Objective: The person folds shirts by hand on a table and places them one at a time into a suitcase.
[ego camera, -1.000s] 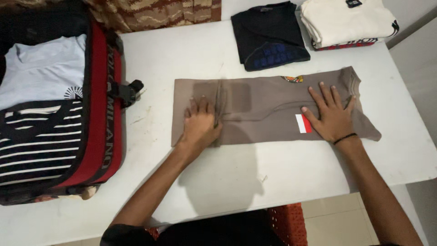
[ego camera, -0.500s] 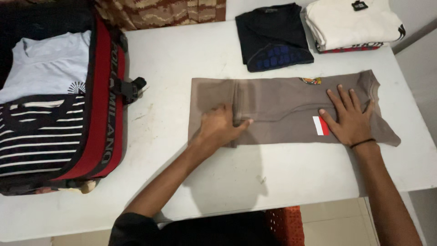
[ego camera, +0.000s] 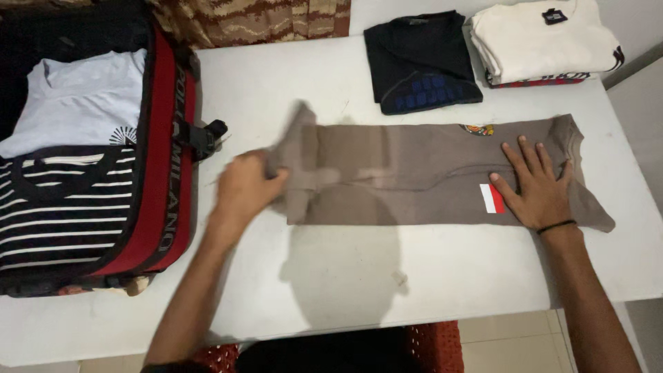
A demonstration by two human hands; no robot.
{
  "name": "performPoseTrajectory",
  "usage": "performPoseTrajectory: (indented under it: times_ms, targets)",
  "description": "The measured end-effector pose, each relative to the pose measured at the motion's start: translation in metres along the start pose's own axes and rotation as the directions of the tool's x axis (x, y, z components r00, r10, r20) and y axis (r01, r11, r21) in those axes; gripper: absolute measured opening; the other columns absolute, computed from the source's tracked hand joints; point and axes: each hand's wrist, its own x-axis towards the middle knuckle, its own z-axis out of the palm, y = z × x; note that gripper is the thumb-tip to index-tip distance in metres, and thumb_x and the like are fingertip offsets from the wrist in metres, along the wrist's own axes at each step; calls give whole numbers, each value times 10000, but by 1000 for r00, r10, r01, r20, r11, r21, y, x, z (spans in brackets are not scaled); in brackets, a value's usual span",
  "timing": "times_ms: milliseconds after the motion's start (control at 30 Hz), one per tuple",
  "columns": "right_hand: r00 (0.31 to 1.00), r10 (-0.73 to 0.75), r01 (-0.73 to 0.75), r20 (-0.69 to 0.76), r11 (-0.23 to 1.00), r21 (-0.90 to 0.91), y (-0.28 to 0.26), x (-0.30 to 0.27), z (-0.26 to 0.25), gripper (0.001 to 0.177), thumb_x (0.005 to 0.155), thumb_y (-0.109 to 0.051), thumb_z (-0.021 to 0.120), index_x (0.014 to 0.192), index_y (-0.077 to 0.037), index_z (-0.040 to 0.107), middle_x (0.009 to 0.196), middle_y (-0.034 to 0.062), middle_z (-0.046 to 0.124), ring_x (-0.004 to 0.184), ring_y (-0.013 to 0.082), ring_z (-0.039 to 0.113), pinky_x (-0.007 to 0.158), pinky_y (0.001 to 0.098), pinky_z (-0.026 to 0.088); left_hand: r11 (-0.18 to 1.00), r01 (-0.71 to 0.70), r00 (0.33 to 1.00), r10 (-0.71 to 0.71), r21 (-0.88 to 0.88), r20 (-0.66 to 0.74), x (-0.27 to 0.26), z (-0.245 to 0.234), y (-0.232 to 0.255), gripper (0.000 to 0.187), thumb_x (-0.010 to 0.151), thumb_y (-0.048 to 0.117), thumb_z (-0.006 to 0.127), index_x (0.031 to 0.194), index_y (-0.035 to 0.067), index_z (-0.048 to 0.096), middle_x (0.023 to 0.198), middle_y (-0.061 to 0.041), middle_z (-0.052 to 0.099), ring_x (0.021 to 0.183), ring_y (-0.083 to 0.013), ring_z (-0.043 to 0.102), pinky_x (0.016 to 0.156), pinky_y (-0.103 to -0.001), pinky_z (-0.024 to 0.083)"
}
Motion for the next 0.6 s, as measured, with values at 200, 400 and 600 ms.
performPoseTrajectory:
  times_ms: [200, 400, 600]
  targets:
    - [1000, 4, -4, -1, 1000, -29, 1, 1, 2, 758, 945, -678, 413, 1581, -267, 393, 1691, 103, 282, 1534, 374, 242, 1154, 767, 34, 977, 106, 985, -78, 183, -153, -16, -20, -58, 433, 840, 365, 730, 999, -37, 736, 878, -290, 729, 817, -449, 728, 761, -535, 591]
    - [1000, -18, 18, -8, 1000, -12, 15, -3, -1, 740, 965, -664, 418, 1594, -274, 397, 1698, 104, 297, 1549, 359, 253, 1186, 743, 61, 950, 81, 978, -16, 301, -210, -8, 3, -79, 350, 898, 287, 696, 1002, -45, 732, 930, -290, 724, 822, -454, 734, 748, -547, 601]
    - [1000, -22, 23, 7, 999, -36, 42, -5, -7, 740, 946, -658, 429, 1579, -274, 402, 1697, 96, 289, 1552, 344, 237, 1192, 726, 57, 942, -78, 924, 191, 327, -331, -11, 31, -72, 519, 956, 243, 616, 1349, -93, 567, 1350, -350, 577, 1207, -456, 604, 869, -563, 552]
